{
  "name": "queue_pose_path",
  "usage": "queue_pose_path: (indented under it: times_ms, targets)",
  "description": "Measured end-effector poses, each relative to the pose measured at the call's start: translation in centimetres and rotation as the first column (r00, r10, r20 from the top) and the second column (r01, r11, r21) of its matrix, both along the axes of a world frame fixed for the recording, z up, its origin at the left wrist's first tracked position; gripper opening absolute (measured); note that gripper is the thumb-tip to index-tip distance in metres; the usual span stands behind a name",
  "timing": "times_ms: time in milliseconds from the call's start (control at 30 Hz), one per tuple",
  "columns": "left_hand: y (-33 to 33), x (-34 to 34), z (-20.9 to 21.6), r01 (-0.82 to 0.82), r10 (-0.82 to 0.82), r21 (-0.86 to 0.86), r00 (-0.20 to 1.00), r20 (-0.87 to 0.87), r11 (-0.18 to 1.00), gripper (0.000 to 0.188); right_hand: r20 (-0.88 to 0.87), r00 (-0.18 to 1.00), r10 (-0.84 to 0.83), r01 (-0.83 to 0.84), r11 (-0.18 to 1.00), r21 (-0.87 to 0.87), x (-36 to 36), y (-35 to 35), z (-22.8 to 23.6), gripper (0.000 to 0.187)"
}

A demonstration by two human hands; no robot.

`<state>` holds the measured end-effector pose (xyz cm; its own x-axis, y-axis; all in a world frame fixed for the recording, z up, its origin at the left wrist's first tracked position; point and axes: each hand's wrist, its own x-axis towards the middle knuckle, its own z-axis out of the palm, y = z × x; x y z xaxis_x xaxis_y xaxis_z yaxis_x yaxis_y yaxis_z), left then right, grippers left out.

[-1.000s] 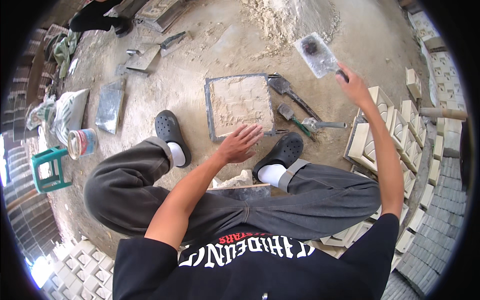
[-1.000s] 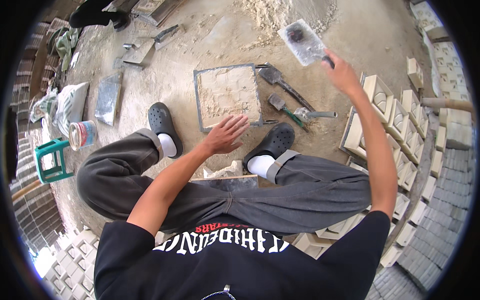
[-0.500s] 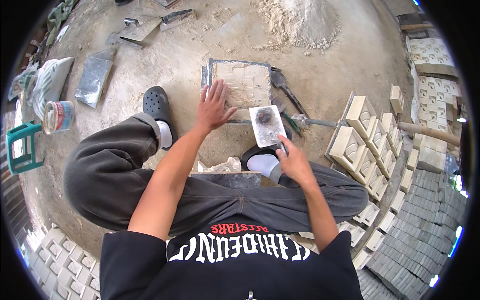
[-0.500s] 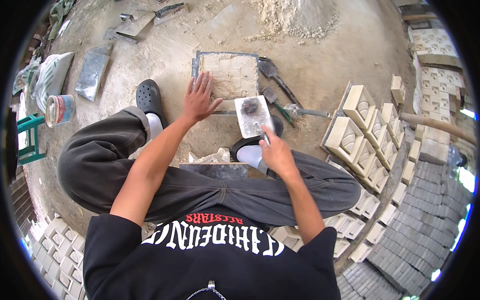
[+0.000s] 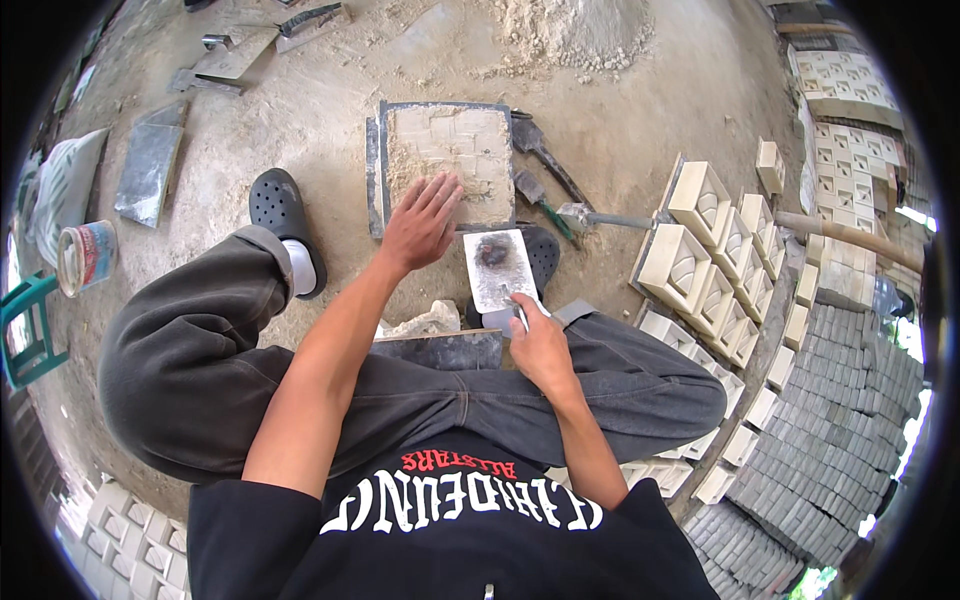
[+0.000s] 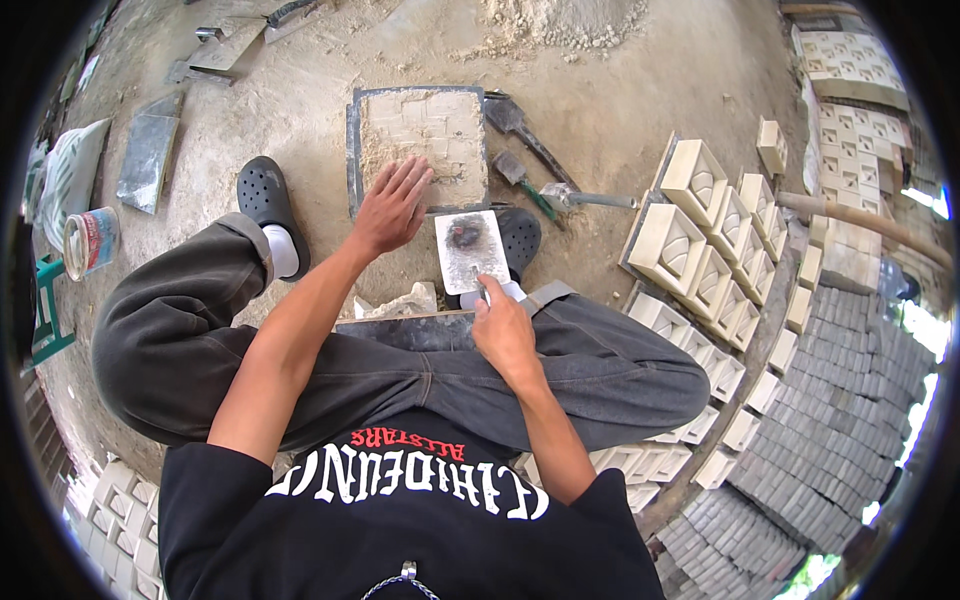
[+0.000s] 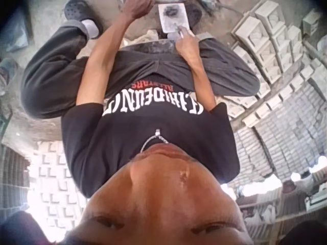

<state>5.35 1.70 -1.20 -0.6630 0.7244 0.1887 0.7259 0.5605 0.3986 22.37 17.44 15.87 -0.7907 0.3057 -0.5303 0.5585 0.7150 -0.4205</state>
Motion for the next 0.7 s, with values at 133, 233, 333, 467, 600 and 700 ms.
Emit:
queue_pose_path:
  times_ms: [133,233,333,467,600,700]
  targets:
    - [0.1,0.0,-0.3,0.013,-0.013,-0.006,0.999,0.033,1.0,0.061,-0.001,1.0,-0.023,0.023,1.0,0.013,-0.1,-0.5,-0.1,0.036]
    - [0.1,-0.2,-0.3,0.001,0.0,-0.021,0.999,0.034,1.0,0.061,-0.006,0.999,-0.038,0.038,0.999,0.008,-0.5,-0.5,-0.1,0.035]
    - [0.0,-0.2,-0.2,0.017,-0.016,-0.032,1.0,0.021,0.999,0.061,-0.004,0.999,-0.042,0.042,0.999,-0.005,-0.4,-0.2,-0.6,0.035]
    - [0.0,-0.3,-0.1,0.005,-0.005,-0.053,1.0,0.003,0.999,0.061,-0.02,1.0,-0.021,0.021,1.0,0.012,-0.8,-0.3,-1.0,0.034]
    - [0.1,-0.3,0.1,-0.002,0.002,-0.061,1.0,-0.004,0.998,0.061,0.026,1.0,0.016,-0.016,1.0,0.024,-1.7,-0.4,-1.1,0.033]
    - [0.3,-0.3,0.1,-0.005,0.005,-0.052,1.0,0.003,0.999,0.062,0.038,0.999,-0.014,0.013,1.0,0.026,-2.1,-0.6,-1.1,0.031]
